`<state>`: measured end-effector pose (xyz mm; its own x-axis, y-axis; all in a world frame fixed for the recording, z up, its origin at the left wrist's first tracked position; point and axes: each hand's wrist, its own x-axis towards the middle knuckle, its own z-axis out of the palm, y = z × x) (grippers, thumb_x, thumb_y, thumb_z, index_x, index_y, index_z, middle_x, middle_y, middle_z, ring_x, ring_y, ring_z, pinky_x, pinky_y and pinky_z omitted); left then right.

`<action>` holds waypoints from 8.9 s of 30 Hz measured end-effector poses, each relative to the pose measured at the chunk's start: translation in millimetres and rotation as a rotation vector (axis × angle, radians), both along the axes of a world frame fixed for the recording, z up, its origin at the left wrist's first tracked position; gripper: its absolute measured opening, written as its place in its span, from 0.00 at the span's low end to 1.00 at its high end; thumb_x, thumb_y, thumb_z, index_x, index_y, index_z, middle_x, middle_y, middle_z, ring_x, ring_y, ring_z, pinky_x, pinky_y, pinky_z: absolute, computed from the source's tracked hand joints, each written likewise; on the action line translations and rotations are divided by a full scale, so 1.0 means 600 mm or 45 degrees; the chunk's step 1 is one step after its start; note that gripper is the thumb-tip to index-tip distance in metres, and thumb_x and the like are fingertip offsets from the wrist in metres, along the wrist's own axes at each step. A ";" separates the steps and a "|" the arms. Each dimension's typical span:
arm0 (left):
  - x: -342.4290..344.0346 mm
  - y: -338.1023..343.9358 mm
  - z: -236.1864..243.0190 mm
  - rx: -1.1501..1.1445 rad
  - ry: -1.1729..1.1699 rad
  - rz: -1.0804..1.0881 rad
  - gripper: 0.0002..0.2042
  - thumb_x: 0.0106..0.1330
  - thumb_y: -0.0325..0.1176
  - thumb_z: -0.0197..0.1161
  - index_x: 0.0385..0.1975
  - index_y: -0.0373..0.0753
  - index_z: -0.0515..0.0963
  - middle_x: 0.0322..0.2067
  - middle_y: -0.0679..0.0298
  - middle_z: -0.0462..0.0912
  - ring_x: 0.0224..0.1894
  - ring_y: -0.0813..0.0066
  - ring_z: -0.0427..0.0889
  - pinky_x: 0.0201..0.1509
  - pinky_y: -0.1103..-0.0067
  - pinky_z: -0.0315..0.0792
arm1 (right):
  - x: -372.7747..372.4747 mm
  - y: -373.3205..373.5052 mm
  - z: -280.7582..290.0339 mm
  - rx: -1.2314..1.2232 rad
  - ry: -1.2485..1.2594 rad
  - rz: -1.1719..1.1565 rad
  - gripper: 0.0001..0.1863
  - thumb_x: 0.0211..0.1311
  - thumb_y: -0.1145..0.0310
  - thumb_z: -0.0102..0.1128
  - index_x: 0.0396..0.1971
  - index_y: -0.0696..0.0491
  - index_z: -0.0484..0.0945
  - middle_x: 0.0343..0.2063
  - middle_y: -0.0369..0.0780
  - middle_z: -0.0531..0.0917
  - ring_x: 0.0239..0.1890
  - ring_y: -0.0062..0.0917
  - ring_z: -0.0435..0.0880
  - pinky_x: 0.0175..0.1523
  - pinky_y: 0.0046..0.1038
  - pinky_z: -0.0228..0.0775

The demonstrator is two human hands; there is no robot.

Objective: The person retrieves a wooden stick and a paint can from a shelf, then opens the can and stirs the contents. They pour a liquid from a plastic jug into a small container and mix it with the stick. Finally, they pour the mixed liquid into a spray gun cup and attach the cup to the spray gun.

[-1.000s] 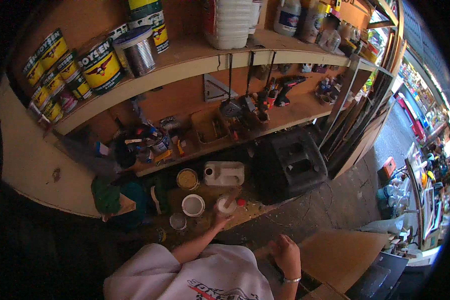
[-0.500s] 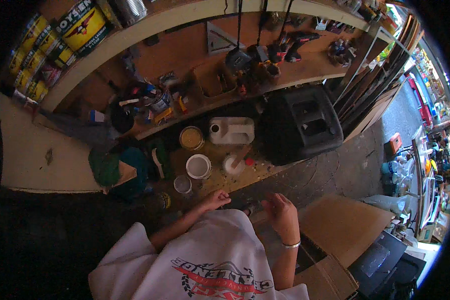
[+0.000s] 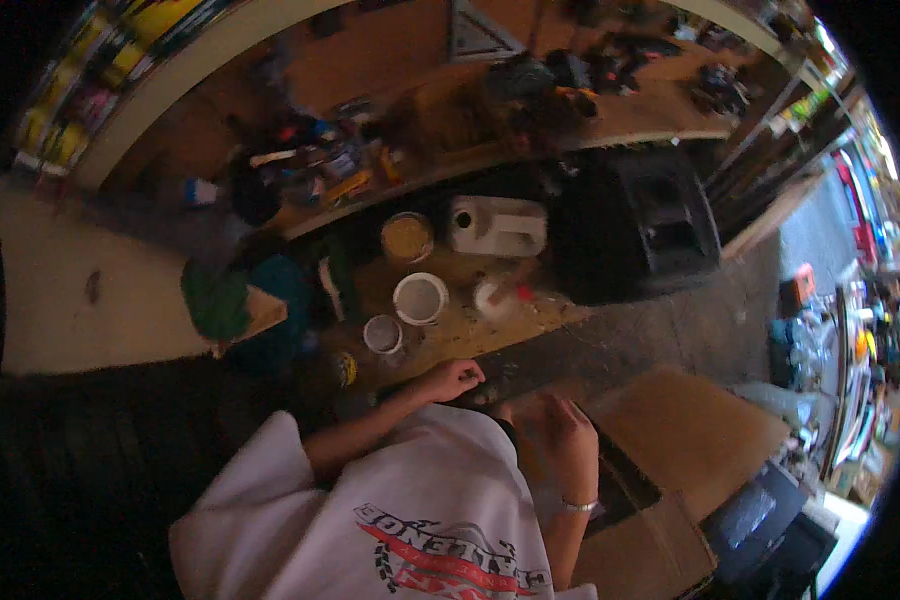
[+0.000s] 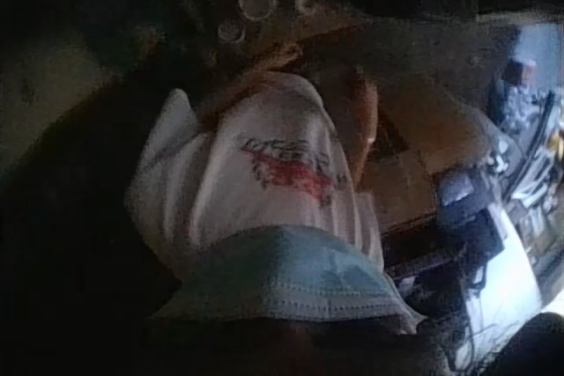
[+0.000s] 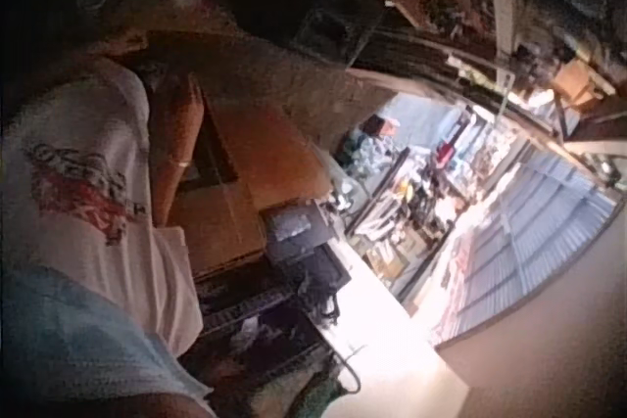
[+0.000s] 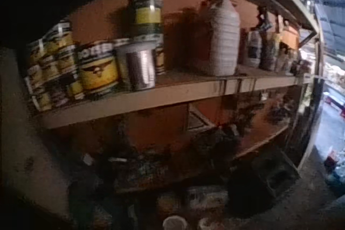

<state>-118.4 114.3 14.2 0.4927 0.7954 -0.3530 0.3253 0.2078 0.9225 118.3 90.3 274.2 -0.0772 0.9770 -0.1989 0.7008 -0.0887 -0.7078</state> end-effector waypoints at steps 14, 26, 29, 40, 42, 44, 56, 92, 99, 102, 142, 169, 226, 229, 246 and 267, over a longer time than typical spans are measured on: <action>0.045 -0.032 0.179 0.185 0.076 0.343 0.16 0.70 0.47 0.68 0.38 0.38 0.86 0.29 0.62 0.86 0.29 0.72 0.83 0.37 0.69 0.77 | 0.132 -0.009 -0.073 0.163 -0.167 0.267 0.08 0.66 0.72 0.62 0.42 0.59 0.81 0.33 0.50 0.82 0.35 0.51 0.83 0.38 0.43 0.73; -0.475 -0.051 0.235 1.039 1.556 0.963 0.22 0.53 0.36 0.77 0.48 0.43 0.81 0.64 0.51 0.70 0.66 0.40 0.67 0.67 0.52 0.66 | 0.081 -0.021 -0.049 0.165 -0.136 0.274 0.09 0.67 0.74 0.60 0.45 0.59 0.81 0.33 0.50 0.82 0.33 0.49 0.82 0.37 0.42 0.72; -0.577 -0.038 0.228 1.006 1.569 0.884 0.18 0.55 0.37 0.77 0.44 0.45 0.81 0.57 0.54 0.78 0.60 0.46 0.76 0.61 0.57 0.72 | 0.036 -0.016 -0.065 0.202 -0.043 0.290 0.10 0.65 0.74 0.63 0.45 0.59 0.81 0.32 0.50 0.81 0.33 0.50 0.81 0.38 0.42 0.72; -0.546 -0.028 0.263 1.034 1.154 0.602 0.27 0.53 0.33 0.78 0.55 0.44 0.78 0.61 0.52 0.78 0.63 0.51 0.76 0.66 0.64 0.72 | -0.204 0.015 -0.051 0.080 -0.017 0.628 0.13 0.61 0.74 0.65 0.45 0.60 0.82 0.39 0.50 0.85 0.41 0.48 0.84 0.44 0.39 0.76; -0.535 -0.037 0.229 1.144 1.361 0.415 0.32 0.52 0.29 0.77 0.61 0.44 0.76 0.65 0.50 0.74 0.67 0.49 0.73 0.71 0.64 0.67 | -0.236 0.017 -0.047 0.010 0.034 0.683 0.14 0.64 0.72 0.64 0.48 0.60 0.83 0.42 0.50 0.86 0.43 0.47 0.86 0.46 0.38 0.77; -0.563 -0.037 0.204 0.972 1.038 0.647 0.33 0.53 0.25 0.75 0.63 0.44 0.74 0.64 0.49 0.75 0.66 0.48 0.73 0.71 0.63 0.67 | -0.268 0.022 -0.058 0.015 0.134 0.674 0.13 0.67 0.70 0.63 0.48 0.59 0.83 0.42 0.50 0.87 0.42 0.48 0.86 0.46 0.38 0.77; -0.566 -0.053 0.229 0.832 1.074 0.871 0.36 0.49 0.19 0.74 0.61 0.37 0.67 0.61 0.49 0.76 0.63 0.45 0.74 0.66 0.61 0.70 | -0.673 0.058 -0.302 0.058 0.518 0.526 0.21 0.63 0.64 0.69 0.53 0.56 0.76 0.42 0.54 0.86 0.45 0.53 0.86 0.46 0.47 0.77; -0.401 -0.225 0.229 0.297 -0.474 1.597 0.26 0.69 0.37 0.63 0.66 0.40 0.69 0.66 0.53 0.70 0.69 0.54 0.69 0.74 0.62 0.64 | -0.555 0.010 -0.087 0.558 0.683 1.357 0.23 0.63 0.65 0.67 0.57 0.53 0.76 0.61 0.48 0.77 0.60 0.48 0.76 0.64 0.43 0.69; -0.469 -0.176 0.302 0.899 -0.178 1.391 0.20 0.74 0.39 0.54 0.62 0.38 0.75 0.59 0.53 0.79 0.63 0.58 0.77 0.72 0.63 0.66 | -0.630 -0.024 -0.084 0.668 0.465 1.067 0.21 0.59 0.63 0.71 0.51 0.51 0.77 0.59 0.45 0.75 0.58 0.47 0.75 0.62 0.45 0.68; -0.493 -0.165 0.322 1.010 -0.179 1.332 0.20 0.77 0.41 0.50 0.60 0.37 0.77 0.56 0.53 0.83 0.60 0.59 0.81 0.71 0.64 0.67 | -0.656 -0.015 -0.096 0.771 0.379 1.160 0.19 0.59 0.67 0.69 0.48 0.53 0.76 0.58 0.47 0.75 0.57 0.49 0.74 0.61 0.46 0.67; -0.516 -0.405 0.118 -0.435 -1.341 1.930 0.22 0.76 0.45 0.59 0.64 0.39 0.75 0.63 0.61 0.78 0.61 0.64 0.79 0.69 0.64 0.70 | -0.182 0.098 -0.237 0.432 0.146 -0.566 0.15 0.73 0.61 0.62 0.48 0.59 0.79 0.41 0.43 0.85 0.42 0.25 0.82 0.50 0.29 0.75; 0.052 -0.180 0.017 -0.676 -1.457 2.155 0.31 0.76 0.58 0.49 0.69 0.42 0.70 0.66 0.59 0.76 0.65 0.55 0.76 0.74 0.57 0.65 | -0.010 0.306 -0.298 0.253 0.140 0.663 0.08 0.64 0.69 0.67 0.42 0.50 0.85 0.41 0.45 0.88 0.40 0.41 0.88 0.41 0.38 0.80; -0.330 0.504 0.845 2.141 0.706 1.873 0.36 0.59 0.40 0.80 0.59 0.41 0.60 0.51 0.53 0.66 0.53 0.53 0.71 0.58 0.57 0.70 | 0.091 0.145 -0.260 0.303 -0.033 -0.062 0.13 0.69 0.59 0.63 0.37 0.54 0.78 0.28 0.51 0.86 0.33 0.54 0.85 0.35 0.49 0.76; -0.324 0.520 0.841 2.118 0.533 1.968 0.38 0.58 0.41 0.81 0.58 0.39 0.59 0.49 0.55 0.65 0.53 0.56 0.69 0.58 0.59 0.67 | 0.087 0.138 -0.254 0.162 -0.148 -0.106 0.10 0.70 0.62 0.62 0.39 0.54 0.79 0.29 0.50 0.86 0.33 0.53 0.85 0.36 0.49 0.76; -0.106 0.129 0.620 1.878 0.383 1.152 0.66 0.40 0.45 0.88 0.75 0.32 0.46 0.71 0.48 0.57 0.72 0.53 0.65 0.75 0.59 0.63 | -0.005 0.205 0.112 0.734 0.795 0.168 0.35 0.58 0.48 0.76 0.51 0.61 0.73 0.46 0.46 0.81 0.44 0.29 0.81 0.47 0.29 0.73; 0.031 -0.081 0.290 0.681 0.107 0.998 0.48 0.41 0.43 0.87 0.62 0.31 0.68 0.53 0.52 0.80 0.54 0.56 0.83 0.61 0.65 0.75 | -0.096 0.179 -0.008 0.015 0.142 1.211 0.51 0.42 0.52 0.82 0.61 0.62 0.61 0.52 0.55 0.70 0.56 0.56 0.77 0.54 0.46 0.80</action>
